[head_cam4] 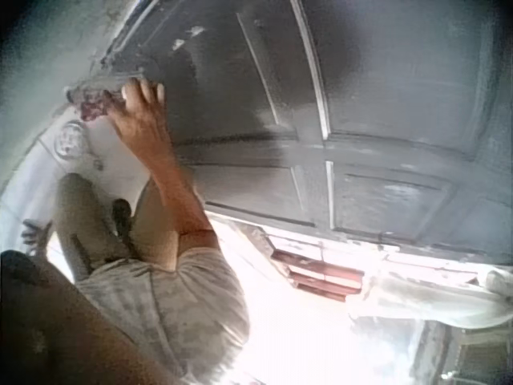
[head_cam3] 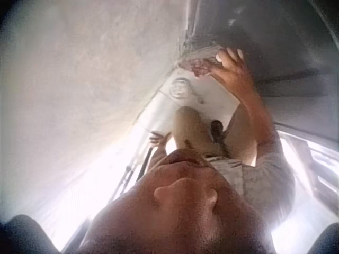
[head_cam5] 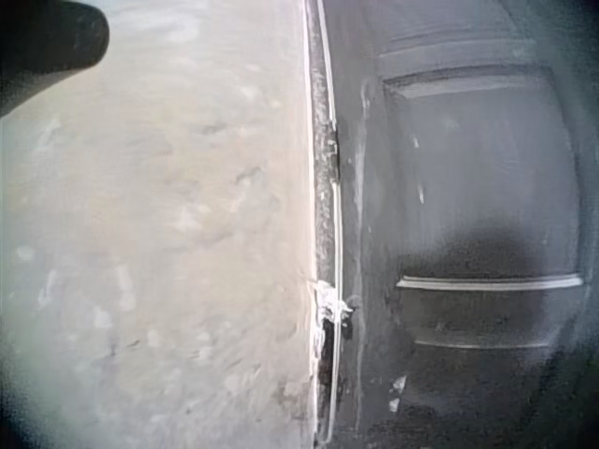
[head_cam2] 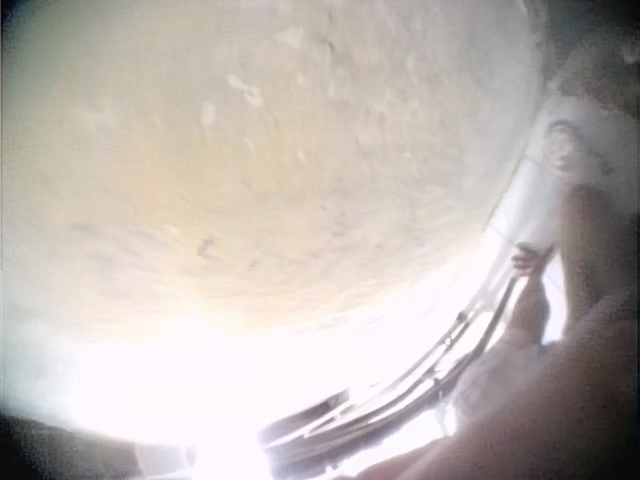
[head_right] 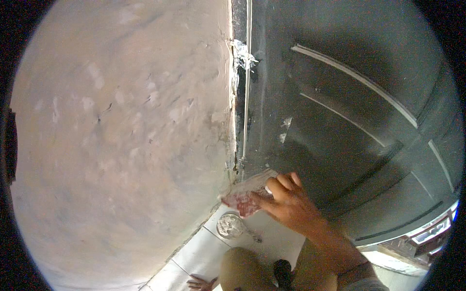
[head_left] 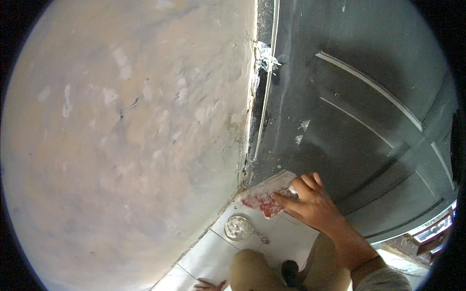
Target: The person applies plaster to a wall using a trowel and a hawk. They repeatedly scoop plaster from the hawk and spread it along the wall surface, smoothing it with the trowel.
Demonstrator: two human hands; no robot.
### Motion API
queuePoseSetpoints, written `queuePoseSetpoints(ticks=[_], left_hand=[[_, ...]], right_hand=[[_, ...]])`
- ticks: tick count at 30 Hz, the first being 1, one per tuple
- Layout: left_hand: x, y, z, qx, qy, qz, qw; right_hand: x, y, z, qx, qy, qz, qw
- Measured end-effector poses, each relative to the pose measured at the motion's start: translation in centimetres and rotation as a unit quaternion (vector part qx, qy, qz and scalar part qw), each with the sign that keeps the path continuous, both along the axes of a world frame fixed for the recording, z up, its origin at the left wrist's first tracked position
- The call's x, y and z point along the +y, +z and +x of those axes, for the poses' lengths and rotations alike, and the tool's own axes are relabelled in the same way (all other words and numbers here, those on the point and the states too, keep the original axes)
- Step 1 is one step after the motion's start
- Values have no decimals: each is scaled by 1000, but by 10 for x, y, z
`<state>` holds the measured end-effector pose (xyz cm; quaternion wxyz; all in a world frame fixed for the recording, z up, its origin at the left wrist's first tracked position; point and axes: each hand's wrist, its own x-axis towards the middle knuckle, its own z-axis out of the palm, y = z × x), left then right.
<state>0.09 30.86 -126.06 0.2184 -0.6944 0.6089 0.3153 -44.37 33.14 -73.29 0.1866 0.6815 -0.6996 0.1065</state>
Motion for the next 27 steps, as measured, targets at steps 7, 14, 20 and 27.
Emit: queuePoseSetpoints(ticks=[7, 14, 20, 27], left_hand=[[5, -47, -3, -124, -108, -361, 918], [-12, -44, 11, -6, 90, -22, 996], [-3, -42, 7, -89, -33, -270, 958], [-2, -10, -3, 19, -24, -74, 997]], right_hand=[[30, 83, 25, 54, -91, 221, 970], [23, 57, 10, -49, -74, -54, 995], [-34, 15, 4, -280, -136, -341, 887], [-128, 61, -22, -233, -63, -557, 795]])
